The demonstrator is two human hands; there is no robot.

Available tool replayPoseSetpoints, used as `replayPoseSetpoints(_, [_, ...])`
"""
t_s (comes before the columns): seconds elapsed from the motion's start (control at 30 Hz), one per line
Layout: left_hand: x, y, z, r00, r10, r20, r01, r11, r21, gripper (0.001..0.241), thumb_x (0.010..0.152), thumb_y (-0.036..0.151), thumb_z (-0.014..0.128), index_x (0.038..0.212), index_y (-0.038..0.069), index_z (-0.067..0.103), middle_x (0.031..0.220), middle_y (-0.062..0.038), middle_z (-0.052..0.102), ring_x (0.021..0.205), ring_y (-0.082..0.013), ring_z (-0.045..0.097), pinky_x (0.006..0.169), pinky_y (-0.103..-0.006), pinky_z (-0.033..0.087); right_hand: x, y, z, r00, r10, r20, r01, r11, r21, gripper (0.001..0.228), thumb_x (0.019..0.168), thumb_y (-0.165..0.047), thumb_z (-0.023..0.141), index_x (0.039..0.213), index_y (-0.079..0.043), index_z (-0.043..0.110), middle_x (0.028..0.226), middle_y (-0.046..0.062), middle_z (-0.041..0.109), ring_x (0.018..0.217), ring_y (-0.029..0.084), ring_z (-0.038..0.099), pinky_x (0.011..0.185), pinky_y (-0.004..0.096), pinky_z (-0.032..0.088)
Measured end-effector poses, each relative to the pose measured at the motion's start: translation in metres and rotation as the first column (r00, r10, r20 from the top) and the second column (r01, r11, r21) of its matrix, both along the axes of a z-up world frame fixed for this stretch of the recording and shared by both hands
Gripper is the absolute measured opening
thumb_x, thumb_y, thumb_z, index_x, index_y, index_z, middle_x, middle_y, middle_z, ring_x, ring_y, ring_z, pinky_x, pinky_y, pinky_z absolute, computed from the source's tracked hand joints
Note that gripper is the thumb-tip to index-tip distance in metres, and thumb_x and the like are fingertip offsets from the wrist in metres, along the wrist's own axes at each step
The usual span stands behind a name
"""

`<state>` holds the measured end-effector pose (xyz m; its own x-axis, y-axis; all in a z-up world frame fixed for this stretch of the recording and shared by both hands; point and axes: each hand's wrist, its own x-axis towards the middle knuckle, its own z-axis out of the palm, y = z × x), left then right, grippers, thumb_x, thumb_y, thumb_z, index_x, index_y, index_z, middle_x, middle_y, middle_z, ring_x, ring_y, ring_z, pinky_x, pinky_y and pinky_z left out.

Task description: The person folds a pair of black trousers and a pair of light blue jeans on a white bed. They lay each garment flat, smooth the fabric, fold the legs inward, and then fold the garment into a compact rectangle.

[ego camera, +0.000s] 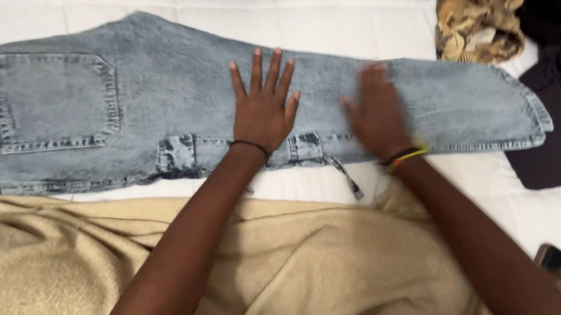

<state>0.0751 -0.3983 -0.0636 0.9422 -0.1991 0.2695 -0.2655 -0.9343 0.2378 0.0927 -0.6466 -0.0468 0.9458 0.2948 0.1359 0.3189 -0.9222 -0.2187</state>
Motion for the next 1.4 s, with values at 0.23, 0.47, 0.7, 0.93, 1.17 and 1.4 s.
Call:
replayPoseSetpoints(0.23, [0.002, -0.037, 0.022, 0.999, 0.051, -0.017, -0.049, 0.994, 0.102, 0.063, 0.107, 0.041, 0.031, 0.163, 0.016, 0.025, 0.172, -0.010, 0.009, 0.155, -0.0397, -0.002, 0.115, -0.0748, -0.007, -0.014, -0.136, -0.008, 0.967, -0.250, 0.056, 0.250, 0.968, -0.004, 0.087, 0.109, -0.058, 0.039, 0.158, 0.012, 0.027, 0.166, 0.035, 0.023, 0.156, 0.048, 0.018, 0.127, 0.053, 0.015])
replayPoseSetpoints(0.47, [-0.016, -0.128, 0.026, 0.938, -0.324, -0.123, 0.335, 0.939, 0.080, 0.066, 0.104, 0.045, 0.034, 0.163, 0.018, 0.023, 0.171, -0.009, 0.011, 0.158, -0.0334, 0.001, 0.121, -0.0698, -0.003, -0.043, -0.137, 0.007, 0.976, -0.212, 0.046, 0.212, 0.977, 0.004, 0.089, 0.108, -0.058, 0.039, 0.159, 0.013, 0.025, 0.166, 0.037, 0.017, 0.155, 0.051, 0.011, 0.125, 0.053, 0.012])
replayPoseSetpoints(0.7, [-0.038, -0.123, 0.008, 0.918, -0.395, -0.025, 0.395, 0.917, 0.043, 0.064, 0.108, 0.048, 0.030, 0.163, 0.016, 0.027, 0.172, -0.005, 0.017, 0.160, -0.0240, 0.008, 0.129, -0.0583, 0.001, -0.033, -0.090, 0.012, 0.949, -0.315, 0.002, 0.315, 0.948, 0.046, 0.081, 0.112, -0.055, 0.041, 0.157, 0.012, 0.030, 0.165, 0.036, 0.020, 0.158, 0.046, 0.014, 0.129, 0.053, 0.011])
replayPoseSetpoints(0.93, [-0.042, -0.119, 0.030, 0.921, -0.355, -0.157, 0.378, 0.914, 0.149, 0.065, 0.108, 0.044, 0.034, 0.163, 0.009, 0.028, 0.171, -0.011, 0.020, 0.160, -0.0284, 0.010, 0.128, -0.0588, 0.000, -0.027, -0.080, 0.010, 0.965, 0.261, 0.024, -0.262, 0.959, 0.111, 0.070, 0.111, -0.044, 0.041, 0.157, 0.008, 0.033, 0.168, 0.030, 0.026, 0.159, 0.041, 0.021, 0.128, 0.051, 0.014])
replayPoseSetpoints(1.17, [-0.041, -0.128, 0.016, 0.952, -0.296, -0.079, 0.297, 0.955, 0.000, 0.068, 0.105, 0.050, 0.036, 0.160, 0.010, 0.029, 0.171, -0.007, 0.019, 0.159, -0.0284, 0.008, 0.124, -0.0670, -0.001, -0.020, -0.165, -0.001, 0.986, -0.147, 0.074, 0.139, 0.985, 0.102, 0.060, 0.114, -0.032, 0.035, 0.158, 0.009, 0.033, 0.167, 0.029, 0.029, 0.157, 0.041, 0.023, 0.127, 0.045, 0.019])
replayPoseSetpoints(1.4, [0.011, 0.007, 0.030, 0.942, 0.190, -0.277, -0.141, 0.972, 0.188, 0.084, 0.101, 0.064, 0.024, 0.163, 0.010, 0.007, 0.172, -0.012, -0.002, 0.157, -0.0322, -0.006, 0.120, -0.0660, -0.009, -0.019, -0.163, -0.008, 0.981, -0.133, 0.138, 0.118, 0.987, 0.113, 0.057, 0.114, -0.026, 0.036, 0.159, 0.009, 0.036, 0.168, 0.028, 0.032, 0.158, 0.040, 0.026, 0.127, 0.045, 0.023])
